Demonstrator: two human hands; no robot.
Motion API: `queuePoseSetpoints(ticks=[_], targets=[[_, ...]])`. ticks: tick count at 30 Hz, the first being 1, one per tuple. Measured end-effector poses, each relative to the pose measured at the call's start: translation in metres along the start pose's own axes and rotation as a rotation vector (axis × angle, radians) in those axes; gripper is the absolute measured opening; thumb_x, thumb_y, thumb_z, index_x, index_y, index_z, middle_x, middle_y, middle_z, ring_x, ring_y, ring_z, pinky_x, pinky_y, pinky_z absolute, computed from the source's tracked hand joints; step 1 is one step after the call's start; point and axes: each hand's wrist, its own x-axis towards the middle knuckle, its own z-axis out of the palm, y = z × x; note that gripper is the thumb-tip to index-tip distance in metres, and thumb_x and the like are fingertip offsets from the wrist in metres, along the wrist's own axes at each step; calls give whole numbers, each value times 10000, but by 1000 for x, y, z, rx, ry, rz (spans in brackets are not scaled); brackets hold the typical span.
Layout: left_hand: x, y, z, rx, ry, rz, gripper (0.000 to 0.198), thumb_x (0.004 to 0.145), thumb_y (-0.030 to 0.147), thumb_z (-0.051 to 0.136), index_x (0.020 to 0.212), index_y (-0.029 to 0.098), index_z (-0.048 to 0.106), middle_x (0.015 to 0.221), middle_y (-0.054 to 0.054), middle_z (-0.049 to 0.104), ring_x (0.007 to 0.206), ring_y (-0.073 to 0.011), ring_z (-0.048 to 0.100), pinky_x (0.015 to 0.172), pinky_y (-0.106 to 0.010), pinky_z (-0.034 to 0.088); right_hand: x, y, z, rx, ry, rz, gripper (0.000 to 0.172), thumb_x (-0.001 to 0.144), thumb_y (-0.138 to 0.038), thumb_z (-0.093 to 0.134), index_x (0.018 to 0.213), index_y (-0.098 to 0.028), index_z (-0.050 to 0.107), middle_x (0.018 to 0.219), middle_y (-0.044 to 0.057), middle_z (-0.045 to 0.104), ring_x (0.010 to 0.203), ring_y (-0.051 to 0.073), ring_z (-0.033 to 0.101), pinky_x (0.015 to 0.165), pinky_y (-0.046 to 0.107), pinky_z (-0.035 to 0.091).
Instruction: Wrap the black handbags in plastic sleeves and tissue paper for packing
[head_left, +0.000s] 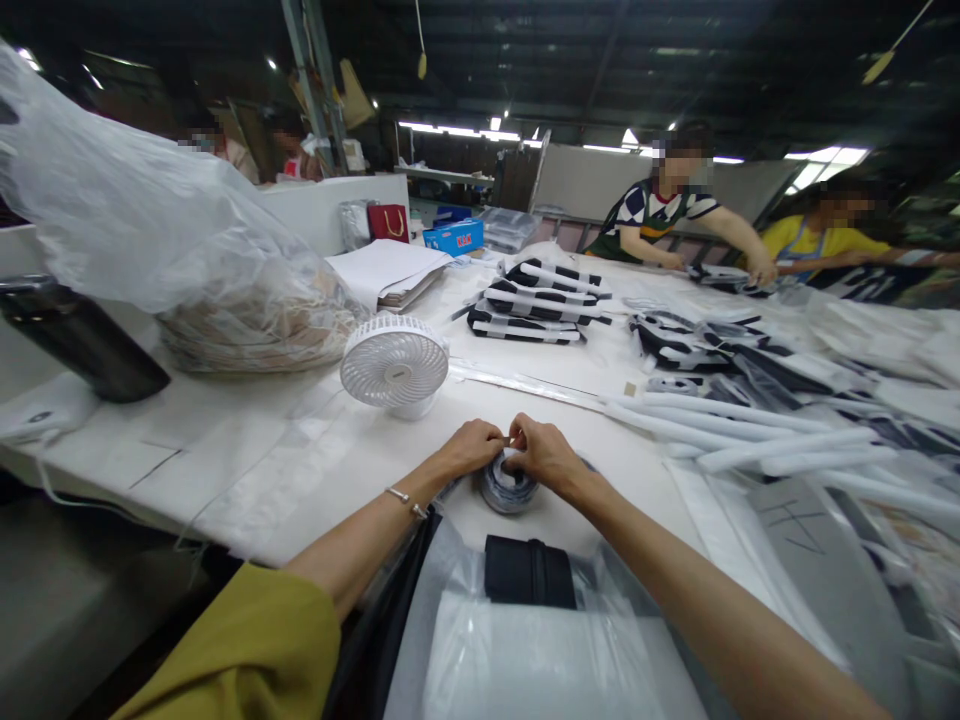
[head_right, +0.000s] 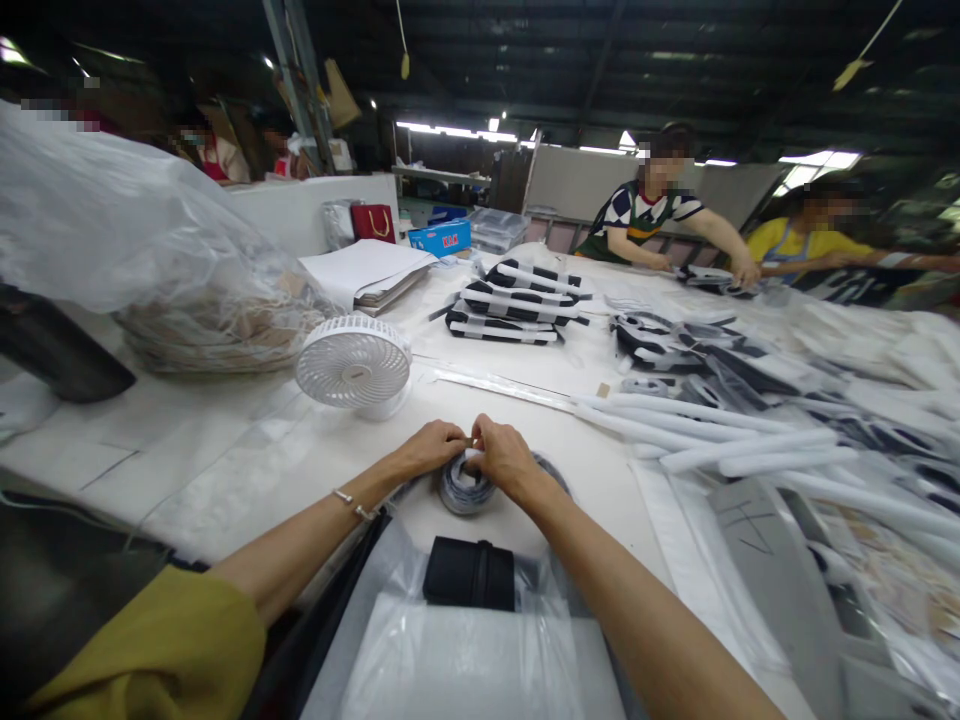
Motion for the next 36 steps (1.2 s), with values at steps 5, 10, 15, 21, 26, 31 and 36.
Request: queuePoseSetpoints(ticks=[5,10,15,21,26,31,36], targets=[[-15,6,2,49,17,105,177,746,257,593,841,169,713,857,-67,699,837,-222,612,764,-279,438,3,1,-2,-3,-27,-3,383,680,-210,787,1008,-225,590,836,3,728,752,184,669,662,264,446],[-26,8,9,94,111,127,302,740,151,561,1038,189,594,988,-72,676,930,-236,617,857,-323,453,-5,-4,-2,-61,-5,4,314,728,-262,757,1027,-271,662,992,10,741,839,212,688,722,304,469],[-32,7,11,126,123,170,302,752,131,546,1041,215,531,980,-40,663,913,-212,620,836,-307,458,-8,-4,-2,-14,-4,64,202,717,-316,766,914,-279,738,856,2,751,848,224,691,717,305,469],[-32,6,12,149,140,149,167,773,166,573,933,210,595,928,-60,690,893,-235,638,819,-318,461,-10,9,6,243,-13,34,135,727,-274,736,857,-242,751,808,-10,757,789,196,697,718,285,507],[-30,5,12,124,184,96,172,772,183,601,942,211,610,900,-46,710,831,-217,659,770,-296,479,-14,13,16,478,21,12,184,747,-268,716,924,-218,726,907,24,769,851,211,711,801,328,534],[-32,7,10,81,200,108,289,754,145,621,1028,236,617,990,-14,721,881,-183,665,811,-264,484,-19,9,22,480,166,71,289,688,-210,745,953,-223,629,906,24,755,900,218,712,812,333,533],[-31,6,10,54,197,111,231,749,131,618,950,242,645,939,9,732,874,-180,671,790,-251,490,-22,3,21,395,194,30,143,723,-235,716,845,-229,642,850,8,743,826,201,705,781,324,529]])
